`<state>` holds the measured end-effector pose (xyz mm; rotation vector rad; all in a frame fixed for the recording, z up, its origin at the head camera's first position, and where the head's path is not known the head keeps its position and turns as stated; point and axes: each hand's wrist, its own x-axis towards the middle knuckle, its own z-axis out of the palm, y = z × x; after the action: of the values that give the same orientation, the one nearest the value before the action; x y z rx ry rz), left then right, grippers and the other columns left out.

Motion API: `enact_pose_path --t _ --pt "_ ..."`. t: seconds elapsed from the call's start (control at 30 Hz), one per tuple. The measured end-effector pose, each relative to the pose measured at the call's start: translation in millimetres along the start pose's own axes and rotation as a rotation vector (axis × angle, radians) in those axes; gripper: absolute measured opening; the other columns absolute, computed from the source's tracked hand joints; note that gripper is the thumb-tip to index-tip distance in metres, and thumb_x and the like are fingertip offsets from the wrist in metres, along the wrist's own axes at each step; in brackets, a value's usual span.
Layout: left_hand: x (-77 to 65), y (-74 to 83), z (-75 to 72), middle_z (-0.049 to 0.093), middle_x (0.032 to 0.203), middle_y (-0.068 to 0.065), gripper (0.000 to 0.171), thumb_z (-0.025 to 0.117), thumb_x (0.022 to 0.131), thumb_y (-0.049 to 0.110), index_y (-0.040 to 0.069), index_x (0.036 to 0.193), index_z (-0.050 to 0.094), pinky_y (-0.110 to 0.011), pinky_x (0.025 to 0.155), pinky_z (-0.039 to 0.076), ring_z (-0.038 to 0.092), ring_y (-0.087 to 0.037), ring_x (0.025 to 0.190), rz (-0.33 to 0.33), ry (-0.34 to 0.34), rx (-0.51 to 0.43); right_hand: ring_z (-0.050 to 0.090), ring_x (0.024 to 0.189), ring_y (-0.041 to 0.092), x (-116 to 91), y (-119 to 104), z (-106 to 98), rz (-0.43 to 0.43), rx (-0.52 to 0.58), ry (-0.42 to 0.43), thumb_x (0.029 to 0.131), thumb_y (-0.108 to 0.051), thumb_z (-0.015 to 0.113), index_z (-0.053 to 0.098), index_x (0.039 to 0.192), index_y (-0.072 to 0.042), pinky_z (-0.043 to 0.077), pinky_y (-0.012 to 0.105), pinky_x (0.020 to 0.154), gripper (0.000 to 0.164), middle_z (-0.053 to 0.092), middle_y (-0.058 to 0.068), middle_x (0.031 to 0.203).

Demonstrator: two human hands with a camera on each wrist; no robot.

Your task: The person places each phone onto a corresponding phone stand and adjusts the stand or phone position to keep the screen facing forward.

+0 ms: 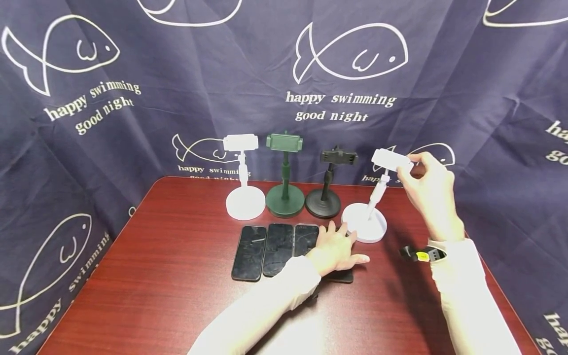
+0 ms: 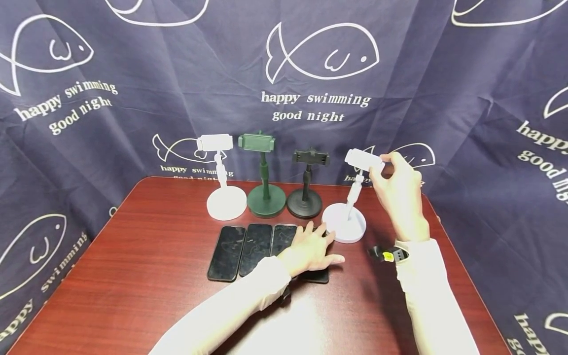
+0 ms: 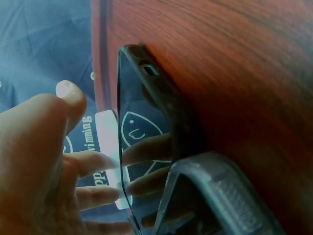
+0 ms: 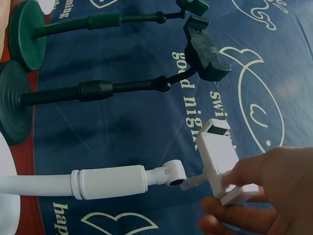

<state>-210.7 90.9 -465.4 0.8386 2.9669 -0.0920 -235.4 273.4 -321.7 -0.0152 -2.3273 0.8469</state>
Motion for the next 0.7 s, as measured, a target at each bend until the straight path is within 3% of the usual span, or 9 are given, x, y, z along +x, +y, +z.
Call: enact_pose_path --t 0.23,0.4,0.6,0.7 --pt "-0.9 -0.8 1.2 0.036 0.153 0.0 0.086 0.032 0.08 0.088 0.034 0.147 0.04 -0.05 0.103 0.035 0.032 -0.034 0.136 0.012 -0.002 -0.012 0.049 0.066 -0.017 -2 5 -1 -0.009 0.008 0.001 0.088 -0.028 0.064 0.065 0.113 -0.011 0.037 0.014 0.067 0.03 0.072 0.015 0.082" --pt "-0.5 -7.4 4.6 0.028 0.158 -0.001 0.089 0.03 0.08 0.089 0.034 0.15 0.034 -0.052 0.111 0.029 0.023 -0.034 0.142 0.037 -0.057 -0.106 0.047 0.069 -0.021 -7 9 -3 -0.018 0.006 -0.064 0.088 -0.032 0.066 0.061 0.123 -0.013 0.039 0.017 0.071 0.04 0.073 0.016 0.091" --pt "-1.9 -21.1 2.2 0.027 0.159 -0.002 0.082 0.032 0.085 0.083 0.032 0.149 0.037 -0.055 0.115 0.022 0.015 -0.03 0.146 0.143 -0.069 -0.222 0.046 0.068 -0.022 -17 10 -11 -0.036 -0.009 -0.139 0.089 -0.034 0.067 0.049 0.137 -0.013 0.041 0.028 0.07 0.056 0.074 0.015 0.096" --pt "-5.0 -29.1 2.9 0.027 0.158 -0.004 0.077 0.036 0.088 0.079 0.031 0.149 0.038 -0.056 0.114 0.021 0.013 -0.029 0.146 0.218 -0.041 -0.269 0.053 0.07 -0.014 -26 9 -14 -0.041 -0.027 -0.16 0.09 -0.035 0.065 0.043 0.141 -0.015 0.043 0.032 0.072 0.059 0.075 0.011 0.097"
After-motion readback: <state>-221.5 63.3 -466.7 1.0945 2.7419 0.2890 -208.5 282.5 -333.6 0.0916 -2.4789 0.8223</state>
